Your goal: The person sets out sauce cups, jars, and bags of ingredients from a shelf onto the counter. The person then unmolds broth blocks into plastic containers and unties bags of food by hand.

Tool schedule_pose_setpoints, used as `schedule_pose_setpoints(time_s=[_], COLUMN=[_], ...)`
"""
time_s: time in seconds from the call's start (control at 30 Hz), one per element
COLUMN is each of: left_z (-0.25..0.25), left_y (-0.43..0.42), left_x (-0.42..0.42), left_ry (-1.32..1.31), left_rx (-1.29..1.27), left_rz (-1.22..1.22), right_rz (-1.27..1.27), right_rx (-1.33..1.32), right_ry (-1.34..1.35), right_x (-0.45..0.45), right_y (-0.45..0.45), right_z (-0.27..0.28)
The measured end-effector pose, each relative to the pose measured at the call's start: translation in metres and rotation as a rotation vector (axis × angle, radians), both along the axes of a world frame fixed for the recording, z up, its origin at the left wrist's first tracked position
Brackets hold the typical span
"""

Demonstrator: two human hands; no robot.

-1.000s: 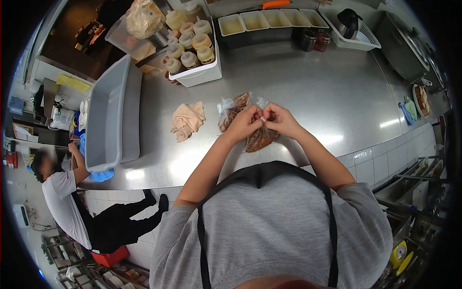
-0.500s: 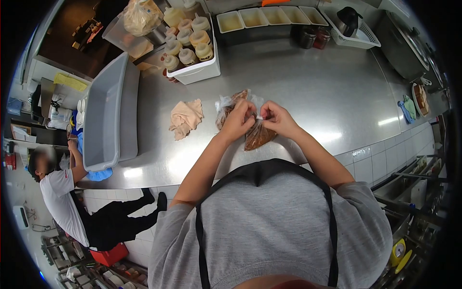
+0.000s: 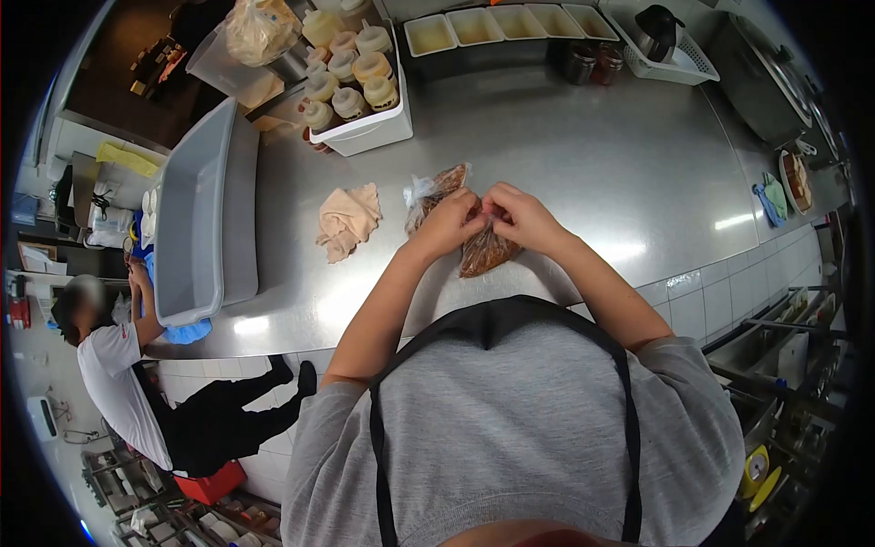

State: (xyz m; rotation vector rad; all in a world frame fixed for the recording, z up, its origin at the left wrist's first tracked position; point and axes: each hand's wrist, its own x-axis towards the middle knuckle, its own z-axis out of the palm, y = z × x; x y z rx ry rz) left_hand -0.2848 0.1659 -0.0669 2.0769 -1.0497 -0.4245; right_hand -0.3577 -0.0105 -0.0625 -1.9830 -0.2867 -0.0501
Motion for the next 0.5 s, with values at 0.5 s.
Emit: schedule_pose_setpoints(time_s=[0.5], left_z=[0.003], left_y=[0.007], left_x=[0.013], left_ry=[0.212], left_rx=[0.059], left_rz=[-0.094], right_rz=[0.145], right_rx=[-0.083], right_ry=[-0.035], right_x=[0.001], right_y=[-0.013], right_z=[0.011])
